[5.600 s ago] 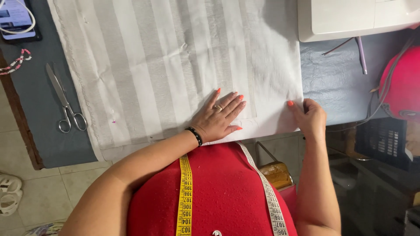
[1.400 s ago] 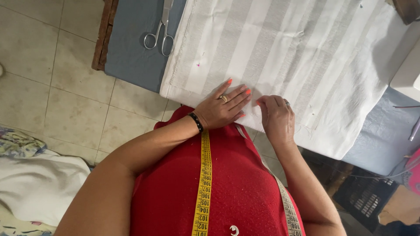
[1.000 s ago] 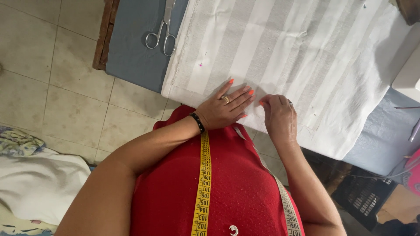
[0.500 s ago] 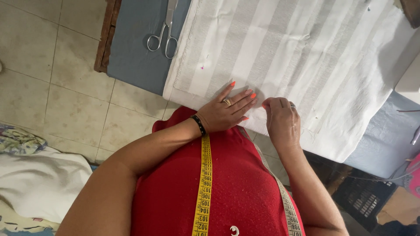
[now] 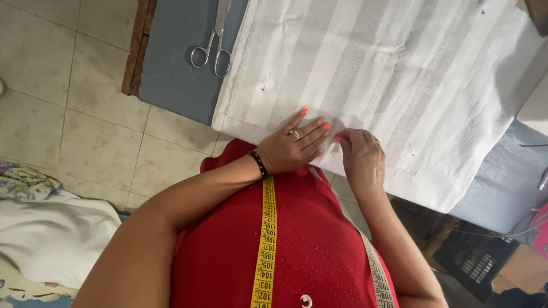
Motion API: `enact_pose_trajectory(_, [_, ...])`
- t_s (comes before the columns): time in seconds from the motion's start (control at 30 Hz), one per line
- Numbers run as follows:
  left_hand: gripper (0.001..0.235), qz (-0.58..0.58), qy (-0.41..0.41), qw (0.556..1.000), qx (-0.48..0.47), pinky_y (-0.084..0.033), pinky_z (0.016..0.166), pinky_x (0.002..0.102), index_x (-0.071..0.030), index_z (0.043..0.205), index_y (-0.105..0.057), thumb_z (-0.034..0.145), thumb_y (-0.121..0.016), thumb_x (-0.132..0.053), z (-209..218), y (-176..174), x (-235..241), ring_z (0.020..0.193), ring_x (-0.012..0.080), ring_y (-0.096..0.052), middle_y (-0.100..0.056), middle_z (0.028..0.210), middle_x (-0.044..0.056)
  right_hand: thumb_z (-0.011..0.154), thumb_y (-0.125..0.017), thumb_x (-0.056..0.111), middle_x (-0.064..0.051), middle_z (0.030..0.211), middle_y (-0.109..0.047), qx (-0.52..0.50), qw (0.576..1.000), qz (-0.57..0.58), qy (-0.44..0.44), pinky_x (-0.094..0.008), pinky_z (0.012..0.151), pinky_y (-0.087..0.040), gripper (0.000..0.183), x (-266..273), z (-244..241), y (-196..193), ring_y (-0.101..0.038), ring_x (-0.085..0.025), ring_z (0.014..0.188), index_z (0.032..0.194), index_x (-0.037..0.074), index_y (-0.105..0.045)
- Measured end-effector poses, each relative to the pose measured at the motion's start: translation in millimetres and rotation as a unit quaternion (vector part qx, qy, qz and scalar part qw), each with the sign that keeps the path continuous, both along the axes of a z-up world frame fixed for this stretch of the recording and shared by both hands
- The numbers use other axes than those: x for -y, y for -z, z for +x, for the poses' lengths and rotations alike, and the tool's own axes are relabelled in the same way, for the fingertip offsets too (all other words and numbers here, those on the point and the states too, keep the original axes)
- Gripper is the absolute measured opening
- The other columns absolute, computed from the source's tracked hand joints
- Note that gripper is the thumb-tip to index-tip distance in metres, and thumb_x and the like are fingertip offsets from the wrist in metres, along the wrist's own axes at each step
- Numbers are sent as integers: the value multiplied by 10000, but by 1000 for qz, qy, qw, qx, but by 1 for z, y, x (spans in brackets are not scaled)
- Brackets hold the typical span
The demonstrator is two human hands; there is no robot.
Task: Measuring, marking, pinning, and cutting fabric on a workshop table.
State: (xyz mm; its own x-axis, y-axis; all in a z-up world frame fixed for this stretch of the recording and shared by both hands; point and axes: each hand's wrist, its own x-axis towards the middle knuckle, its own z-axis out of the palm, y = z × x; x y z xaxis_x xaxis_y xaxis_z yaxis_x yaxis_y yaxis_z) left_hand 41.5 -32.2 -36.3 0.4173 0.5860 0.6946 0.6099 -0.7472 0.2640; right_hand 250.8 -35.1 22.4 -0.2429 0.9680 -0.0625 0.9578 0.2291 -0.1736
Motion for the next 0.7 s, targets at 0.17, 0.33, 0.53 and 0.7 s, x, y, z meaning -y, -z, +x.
enact_pose_trajectory(0.17, [361,6,-8,1000,0,-420,1166,585,-16,1267,-669,1029,-568,-268,1,6,1,1326,287,-596,-642,1372,159,976,-762,269,29,856,-676,24,999,-37,20,-333,741,-597,67,-5,-2,-13,-727,-211,837,978,213,-725])
enact_pose_trajectory(0.33, [321,20,-21,1000,1,-450,1148,558,-22,1202,-701,1008,-594,-254,1,7,1,1249,278,-641,-677,1268,132,973,-745,228,7,835,-682,95,993,-71,-19,-326,740,-605,38,-15,-5,-15,-734,-213,825,964,195,-728])
enact_pose_trajectory(0.53, [260,13,-27,999,24,-489,1121,532,-29,1130,-717,983,-638,-228,1,3,1,1177,276,-662,-679,1193,118,975,-753,207,-58,822,-701,-105,982,-157,20,-414,750,-591,55,-25,10,-20,-728,-293,809,987,155,-743])
enact_pose_trajectory(0.7, [247,-3,-22,999,40,-471,1131,534,-40,1083,-732,991,-627,-244,2,3,-1,1149,262,-665,-684,1154,100,956,-785,195,-74,817,-678,-189,973,-131,16,-417,700,-583,74,-22,12,-4,-709,-314,774,968,152,-726])
